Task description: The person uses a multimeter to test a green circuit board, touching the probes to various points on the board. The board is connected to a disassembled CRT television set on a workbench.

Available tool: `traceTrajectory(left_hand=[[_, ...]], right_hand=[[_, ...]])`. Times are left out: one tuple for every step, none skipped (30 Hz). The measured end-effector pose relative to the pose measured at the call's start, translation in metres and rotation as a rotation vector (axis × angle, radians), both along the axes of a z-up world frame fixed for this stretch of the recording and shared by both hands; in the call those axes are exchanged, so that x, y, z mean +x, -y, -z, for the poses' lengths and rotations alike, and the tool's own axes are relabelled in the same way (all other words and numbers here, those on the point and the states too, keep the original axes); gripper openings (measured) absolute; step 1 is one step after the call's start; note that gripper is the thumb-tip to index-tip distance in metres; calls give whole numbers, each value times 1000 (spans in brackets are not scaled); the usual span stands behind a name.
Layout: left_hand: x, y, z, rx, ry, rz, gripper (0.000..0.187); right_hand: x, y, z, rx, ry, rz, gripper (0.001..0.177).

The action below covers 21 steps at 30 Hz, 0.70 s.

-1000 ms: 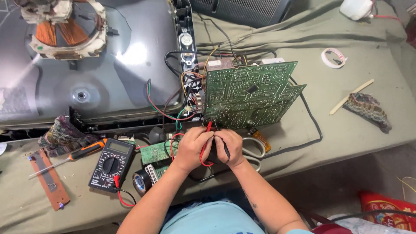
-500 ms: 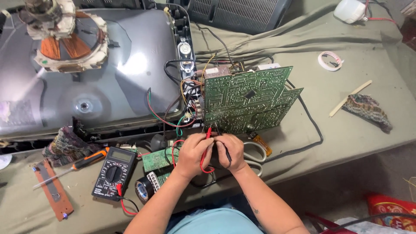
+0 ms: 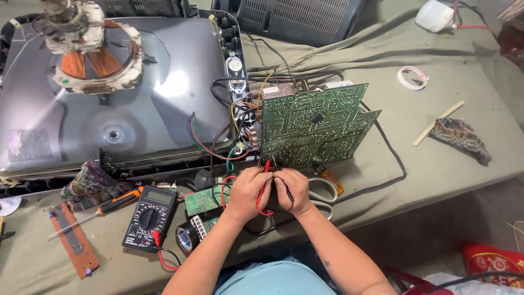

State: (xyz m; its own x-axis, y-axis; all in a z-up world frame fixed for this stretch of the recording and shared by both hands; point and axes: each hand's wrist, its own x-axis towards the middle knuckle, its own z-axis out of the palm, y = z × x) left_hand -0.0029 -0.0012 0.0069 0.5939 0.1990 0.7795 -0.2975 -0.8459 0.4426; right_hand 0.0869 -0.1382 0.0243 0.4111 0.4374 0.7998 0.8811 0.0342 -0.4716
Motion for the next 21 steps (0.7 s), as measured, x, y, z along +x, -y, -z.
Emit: traceTrajectory(left_hand=[[0,0,2,0,-2,1,11],[0,0,4,0,-5,1,11],[-1,0,4,-2,-5,-5,11],[-2,0,5,-3,-12,-5,11],[0,0,4,-1,-15,-4,11],[-2,-1,6,0,-12,-10,11],[-2,-1,6,1,-20,-10,11],[-2,0,7,2,-29,-10,11],[-3,-1,7,3,-28,-11,11],[-3,-1,6,-10,-44,0,12],[-4,-1,5,-22,-61,10,12],[-3,-2,4,-20,-61,11,12],[-4,-2,4,-26,-66,18,13],[-4,-2,4,-32,-71,25,13],[-3,-2,4,-31,-72,28,13],[-3,-2,5,-37,-69,30,12],[-3,-2,6,-44,-66,31,11],[-4,-2,4,-46,-67,32,11],[-5,-2,2,-40,-70,30,11],[-6,-2,0,-35,-73,27,11],[-6,-2,1,-37,-75,29,11]], right_hand=[[1,1,3,-5,-2,1,22],[2,1,6,-10,-4,2,22],[0,1,4,-11,-5,-5,22],[-2,2,1,-12,-7,-6,23],[-2,1,-2,-10,-4,-7,25],[-1,1,1,-10,-1,-13,25],[0,2,3,-12,0,-25,32],[1,3,5,-14,1,-37,39],[2,5,10,-12,2,-38,39],[4,7,15,-8,-18,-62,46],[5,8,19,-3,-39,-85,53],[4,7,14,-1,-39,-84,53],[2,7,10,12,-49,-77,51],[0,7,6,25,-59,-70,50],[-1,6,6,26,-60,-68,50],[-2,5,6,32,-54,-50,47],[-2,4,6,36,-48,-33,43],[-2,4,7,34,-48,-31,43],[-1,4,8,38,-40,-8,39],[0,4,9,42,-32,16,35],[-1,4,10,40,-35,17,35]])
